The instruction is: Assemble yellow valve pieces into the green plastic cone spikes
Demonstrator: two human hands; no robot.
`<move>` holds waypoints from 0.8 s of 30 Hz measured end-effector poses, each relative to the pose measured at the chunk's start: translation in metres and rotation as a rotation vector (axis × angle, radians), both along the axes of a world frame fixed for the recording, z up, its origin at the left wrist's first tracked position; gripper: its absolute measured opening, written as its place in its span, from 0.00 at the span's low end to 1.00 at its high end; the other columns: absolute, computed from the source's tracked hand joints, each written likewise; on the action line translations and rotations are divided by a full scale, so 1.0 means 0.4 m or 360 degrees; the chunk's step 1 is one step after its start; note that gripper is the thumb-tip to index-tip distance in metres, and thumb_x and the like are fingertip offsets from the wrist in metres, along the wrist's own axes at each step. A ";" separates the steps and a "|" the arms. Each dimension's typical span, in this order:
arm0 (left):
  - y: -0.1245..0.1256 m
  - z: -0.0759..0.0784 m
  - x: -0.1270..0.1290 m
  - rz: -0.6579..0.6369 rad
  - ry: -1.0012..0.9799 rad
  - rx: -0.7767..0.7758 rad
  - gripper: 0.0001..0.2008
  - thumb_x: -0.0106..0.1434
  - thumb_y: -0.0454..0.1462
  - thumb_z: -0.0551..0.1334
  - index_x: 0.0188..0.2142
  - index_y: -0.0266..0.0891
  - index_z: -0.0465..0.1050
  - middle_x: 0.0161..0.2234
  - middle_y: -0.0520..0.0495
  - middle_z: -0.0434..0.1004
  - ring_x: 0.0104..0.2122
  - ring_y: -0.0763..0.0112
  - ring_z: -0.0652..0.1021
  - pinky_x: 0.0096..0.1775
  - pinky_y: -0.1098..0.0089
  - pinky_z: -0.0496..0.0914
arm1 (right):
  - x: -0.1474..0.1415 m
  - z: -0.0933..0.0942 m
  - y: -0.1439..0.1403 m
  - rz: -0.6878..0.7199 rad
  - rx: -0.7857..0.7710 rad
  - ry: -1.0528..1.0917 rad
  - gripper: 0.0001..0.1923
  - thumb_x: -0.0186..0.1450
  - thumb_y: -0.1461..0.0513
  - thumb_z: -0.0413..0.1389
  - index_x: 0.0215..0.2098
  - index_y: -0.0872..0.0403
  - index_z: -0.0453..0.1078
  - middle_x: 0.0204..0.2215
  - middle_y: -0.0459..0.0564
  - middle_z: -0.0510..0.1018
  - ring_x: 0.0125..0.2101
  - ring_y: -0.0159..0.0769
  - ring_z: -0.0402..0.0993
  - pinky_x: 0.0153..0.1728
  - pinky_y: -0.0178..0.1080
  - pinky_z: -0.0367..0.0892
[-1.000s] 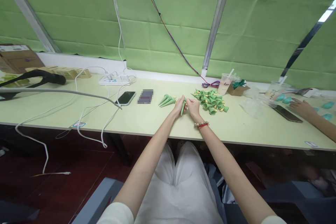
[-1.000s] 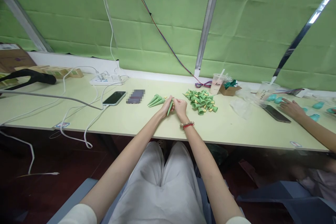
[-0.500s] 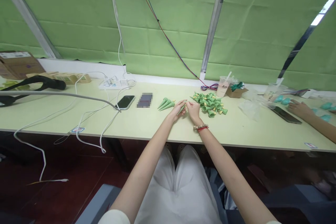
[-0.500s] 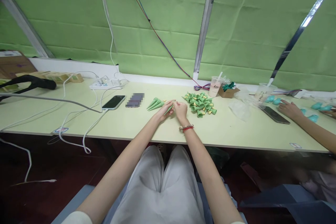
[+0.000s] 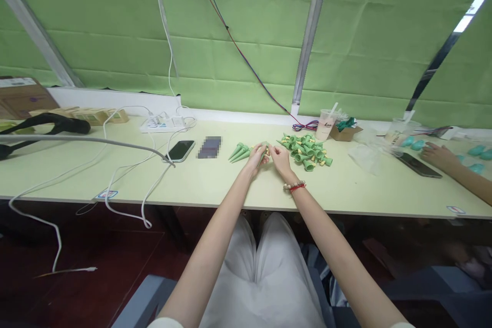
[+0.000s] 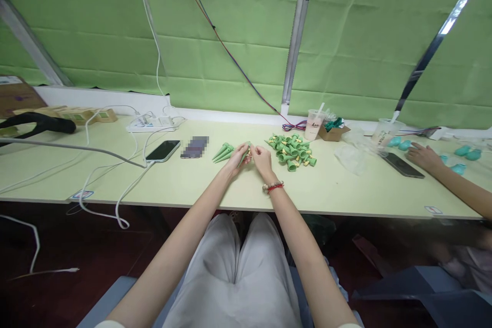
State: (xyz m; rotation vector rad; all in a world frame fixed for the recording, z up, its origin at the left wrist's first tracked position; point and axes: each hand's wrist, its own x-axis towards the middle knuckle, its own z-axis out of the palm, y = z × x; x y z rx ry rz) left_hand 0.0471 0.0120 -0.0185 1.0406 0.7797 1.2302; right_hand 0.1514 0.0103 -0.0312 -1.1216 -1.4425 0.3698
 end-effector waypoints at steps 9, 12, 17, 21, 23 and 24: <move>0.006 -0.015 0.006 0.0453 0.0197 0.0483 0.17 0.58 0.43 0.58 0.45 0.39 0.65 0.18 0.57 0.63 0.14 0.82 0.62 0.18 0.78 0.56 | -0.009 -0.002 0.007 0.0409 -0.0385 0.0841 0.17 0.47 0.52 0.62 0.20 0.57 0.66 0.14 0.40 0.67 0.17 0.22 0.60 0.21 0.28 0.58; 0.002 -0.022 0.004 0.0551 0.0295 0.0600 0.16 0.58 0.44 0.58 0.44 0.39 0.65 0.18 0.57 0.63 0.16 0.81 0.64 0.21 0.77 0.59 | -0.010 -0.006 0.008 0.0547 -0.0471 0.0882 0.19 0.46 0.50 0.62 0.21 0.57 0.66 0.16 0.41 0.68 0.18 0.23 0.61 0.22 0.29 0.59; 0.001 -0.041 -0.001 0.0756 0.0513 0.0540 0.17 0.58 0.46 0.56 0.43 0.38 0.65 0.18 0.56 0.64 0.18 0.76 0.66 0.24 0.74 0.61 | -0.014 -0.006 0.002 0.0812 -0.0617 0.0943 0.21 0.44 0.48 0.63 0.21 0.56 0.66 0.17 0.42 0.68 0.19 0.24 0.62 0.24 0.31 0.61; 0.006 -0.053 -0.005 0.0820 0.0620 0.0505 0.17 0.58 0.46 0.57 0.42 0.38 0.66 0.19 0.55 0.64 0.20 0.74 0.67 0.25 0.73 0.61 | -0.017 -0.013 0.003 0.0841 -0.0581 0.0988 0.21 0.43 0.49 0.64 0.19 0.55 0.63 0.16 0.40 0.65 0.18 0.23 0.59 0.23 0.31 0.58; 0.010 -0.055 -0.008 0.0799 0.0643 0.0515 0.17 0.58 0.47 0.56 0.42 0.38 0.65 0.19 0.55 0.63 0.19 0.75 0.66 0.25 0.73 0.61 | -0.019 -0.017 0.005 0.0825 -0.0540 0.0985 0.20 0.43 0.50 0.64 0.19 0.56 0.63 0.16 0.40 0.66 0.18 0.23 0.59 0.23 0.31 0.58; 0.013 -0.057 -0.009 0.0788 0.0651 0.0516 0.18 0.59 0.47 0.55 0.42 0.37 0.65 0.19 0.55 0.62 0.19 0.75 0.66 0.24 0.73 0.61 | -0.020 -0.019 0.006 0.0810 -0.0514 0.0979 0.20 0.42 0.50 0.65 0.19 0.56 0.63 0.16 0.40 0.66 0.18 0.23 0.60 0.23 0.31 0.57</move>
